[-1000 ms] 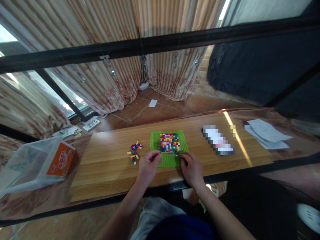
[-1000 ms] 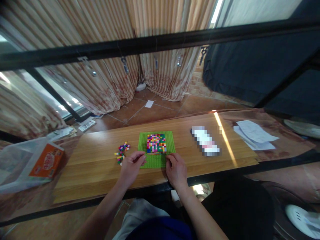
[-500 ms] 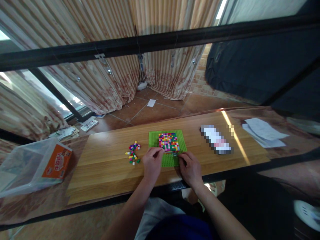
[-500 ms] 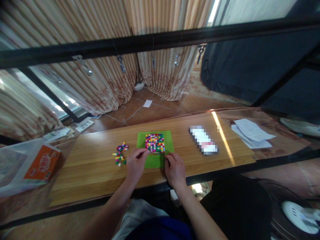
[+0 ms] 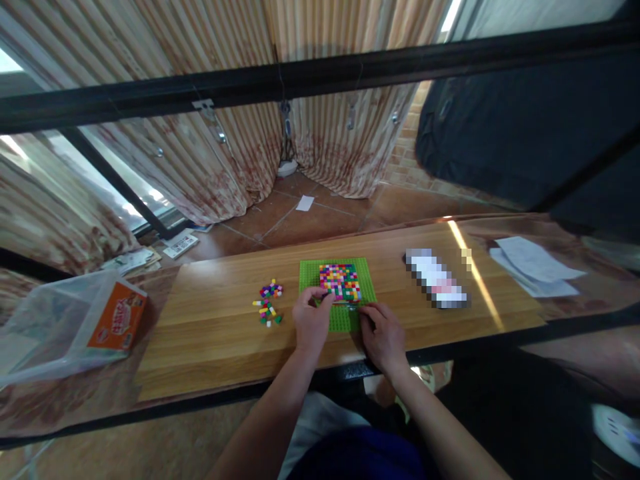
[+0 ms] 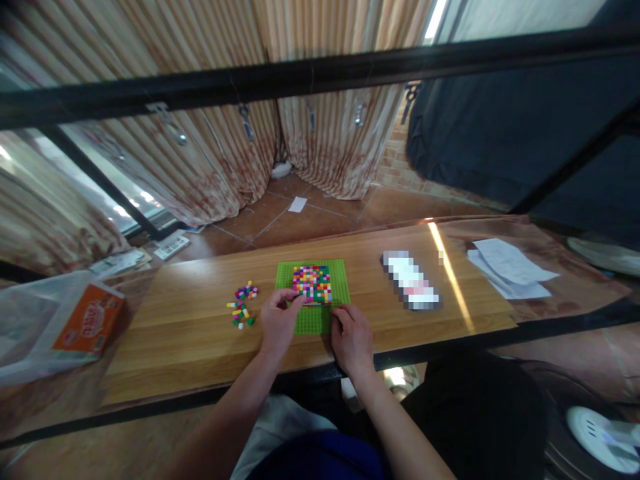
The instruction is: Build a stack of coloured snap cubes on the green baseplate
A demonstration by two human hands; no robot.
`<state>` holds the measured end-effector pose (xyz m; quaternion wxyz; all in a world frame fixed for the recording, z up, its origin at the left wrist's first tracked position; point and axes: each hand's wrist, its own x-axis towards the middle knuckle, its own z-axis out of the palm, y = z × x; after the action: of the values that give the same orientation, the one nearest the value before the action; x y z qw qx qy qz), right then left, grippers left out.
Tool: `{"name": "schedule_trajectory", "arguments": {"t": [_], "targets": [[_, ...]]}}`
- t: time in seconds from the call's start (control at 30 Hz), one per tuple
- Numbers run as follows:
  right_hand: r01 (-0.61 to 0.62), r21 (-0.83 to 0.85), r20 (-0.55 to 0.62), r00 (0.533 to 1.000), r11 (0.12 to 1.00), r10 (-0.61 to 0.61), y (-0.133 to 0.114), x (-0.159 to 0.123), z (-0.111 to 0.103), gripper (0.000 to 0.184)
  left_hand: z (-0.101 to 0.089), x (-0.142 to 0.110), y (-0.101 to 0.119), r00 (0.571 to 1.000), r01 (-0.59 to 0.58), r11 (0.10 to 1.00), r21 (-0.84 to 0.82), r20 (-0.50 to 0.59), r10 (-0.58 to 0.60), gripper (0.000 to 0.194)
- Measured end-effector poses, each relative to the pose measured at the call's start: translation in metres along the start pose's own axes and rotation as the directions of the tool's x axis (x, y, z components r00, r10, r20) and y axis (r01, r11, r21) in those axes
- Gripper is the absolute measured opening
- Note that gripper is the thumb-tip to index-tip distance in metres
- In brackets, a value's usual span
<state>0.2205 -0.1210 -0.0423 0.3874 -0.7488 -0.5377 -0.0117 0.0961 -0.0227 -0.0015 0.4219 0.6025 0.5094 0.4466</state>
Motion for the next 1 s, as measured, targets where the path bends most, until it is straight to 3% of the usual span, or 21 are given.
{"name": "schedule_trajectory", "arguments": {"t": [0.3, 0.43, 0.57, 0.73, 0.87, 1.0], "targets": [[0.014, 0.004, 0.000, 1.000, 1.000, -0.014, 0.002, 0.000, 0.000, 0.022, 0.001, 0.006, 0.003, 0.989, 0.123, 0.986, -0.115, 0.097, -0.112, 0.019], [0.019, 0.007, -0.012, 1.000, 1.000, -0.019, 0.004, -0.001, 0.001, 0.021, -0.016, -0.003, 0.002, 0.989, 0.075, 0.992, -0.104, 0.132, -0.061, 0.019], [0.018, 0.021, -0.015, 1.000, 1.000, -0.018, 0.004, -0.002, 0.001, 0.020, -0.062, -0.009, -0.006, 0.985, -0.132, 0.982, 0.134, 0.127, 0.115, 0.012], [0.016, 0.017, -0.014, 1.000, 1.000, -0.015, 0.004, -0.001, 0.001, 0.019, -0.114, -0.007, -0.021, 0.943, -0.332, 0.779, 0.531, 0.210, 0.259, 0.020], [0.023, 0.017, -0.020, 1.000, 1.000, -0.022, 0.003, -0.001, 0.000, 0.020, -0.119, -0.004, -0.028, 0.920, -0.393, 0.638, 0.662, 0.290, 0.265, 0.017], [0.020, 0.021, -0.019, 1.000, 1.000, -0.020, 0.003, -0.001, 0.000, 0.020, -0.113, -0.002, -0.028, 0.916, -0.400, 0.613, 0.681, 0.314, 0.250, 0.014]]}}
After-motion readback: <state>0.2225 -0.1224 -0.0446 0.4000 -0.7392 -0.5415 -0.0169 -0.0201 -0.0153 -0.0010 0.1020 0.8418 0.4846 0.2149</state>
